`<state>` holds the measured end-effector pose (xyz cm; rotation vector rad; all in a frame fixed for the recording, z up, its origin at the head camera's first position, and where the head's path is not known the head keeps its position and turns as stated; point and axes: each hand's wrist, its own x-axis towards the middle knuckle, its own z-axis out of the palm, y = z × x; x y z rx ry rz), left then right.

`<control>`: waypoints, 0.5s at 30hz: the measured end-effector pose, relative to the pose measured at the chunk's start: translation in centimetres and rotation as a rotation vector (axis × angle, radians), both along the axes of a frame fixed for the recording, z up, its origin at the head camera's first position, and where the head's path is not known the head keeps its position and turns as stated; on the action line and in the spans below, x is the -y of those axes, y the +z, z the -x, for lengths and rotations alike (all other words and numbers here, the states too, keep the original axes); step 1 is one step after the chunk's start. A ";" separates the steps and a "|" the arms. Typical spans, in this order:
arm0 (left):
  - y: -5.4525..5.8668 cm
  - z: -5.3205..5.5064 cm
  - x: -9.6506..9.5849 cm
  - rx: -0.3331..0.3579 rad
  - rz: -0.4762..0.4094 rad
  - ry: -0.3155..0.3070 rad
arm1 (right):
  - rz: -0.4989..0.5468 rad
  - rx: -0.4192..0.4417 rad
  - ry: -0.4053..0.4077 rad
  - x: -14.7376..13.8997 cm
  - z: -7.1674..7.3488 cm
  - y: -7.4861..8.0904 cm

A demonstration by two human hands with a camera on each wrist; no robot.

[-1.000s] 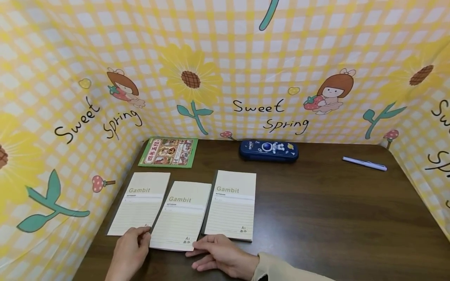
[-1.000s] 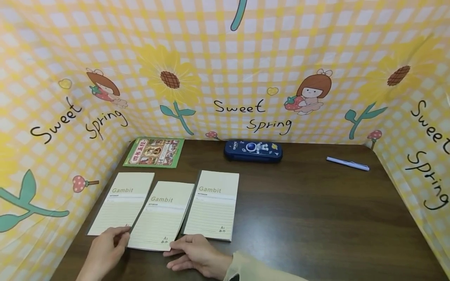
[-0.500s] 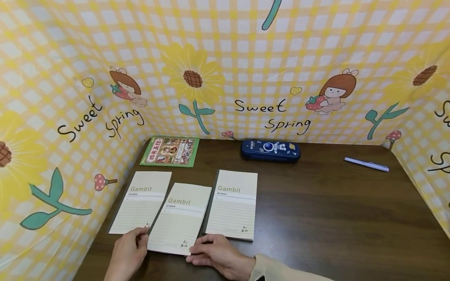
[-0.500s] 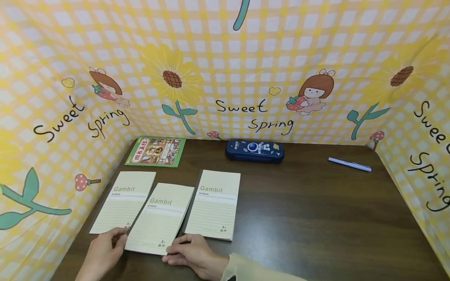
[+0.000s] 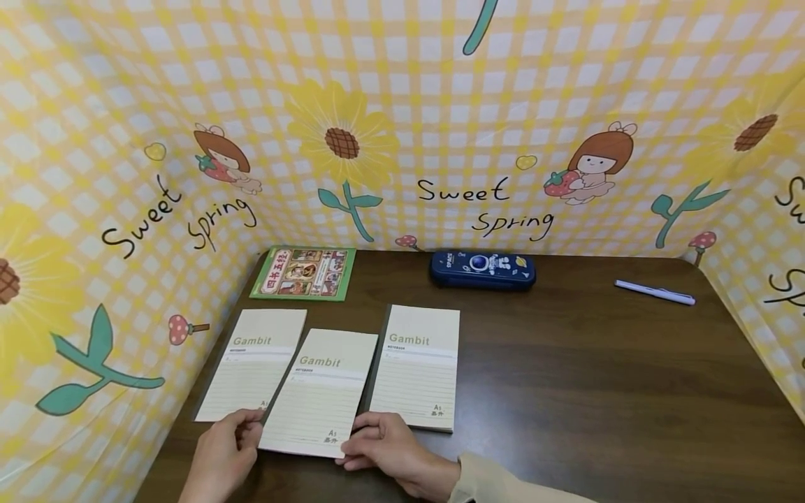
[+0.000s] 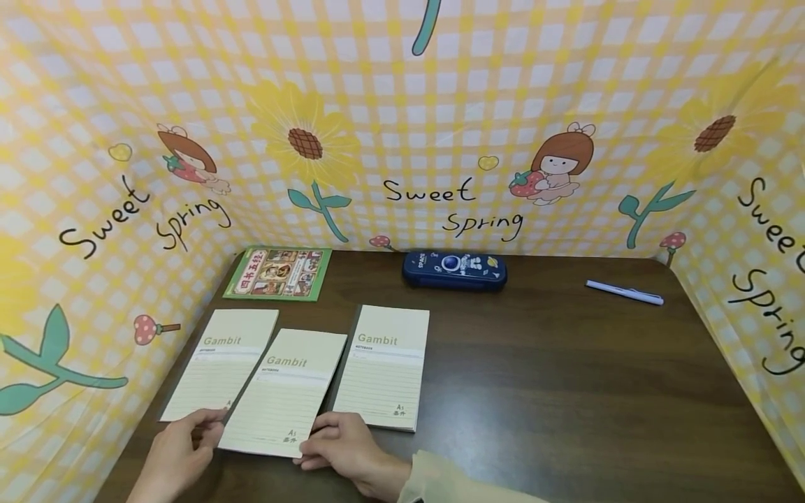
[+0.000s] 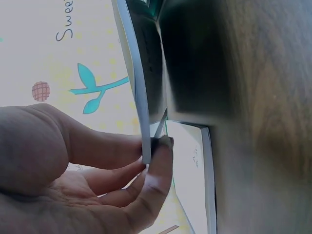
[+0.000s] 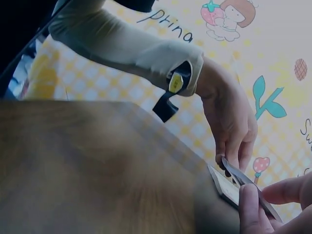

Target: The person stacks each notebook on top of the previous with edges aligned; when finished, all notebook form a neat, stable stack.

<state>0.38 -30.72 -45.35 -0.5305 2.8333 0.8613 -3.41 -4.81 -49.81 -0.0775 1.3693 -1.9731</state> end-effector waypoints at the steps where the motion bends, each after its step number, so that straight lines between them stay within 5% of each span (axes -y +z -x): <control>1: 0.0 0.0 -0.1 -0.003 -0.008 0.003 | -0.002 -0.014 -0.001 -0.1 0.1 0.0; 15: -0.1 1.0 -2.8 -0.153 -0.086 0.009 | -0.083 -0.197 0.002 -3.3 2.3 0.9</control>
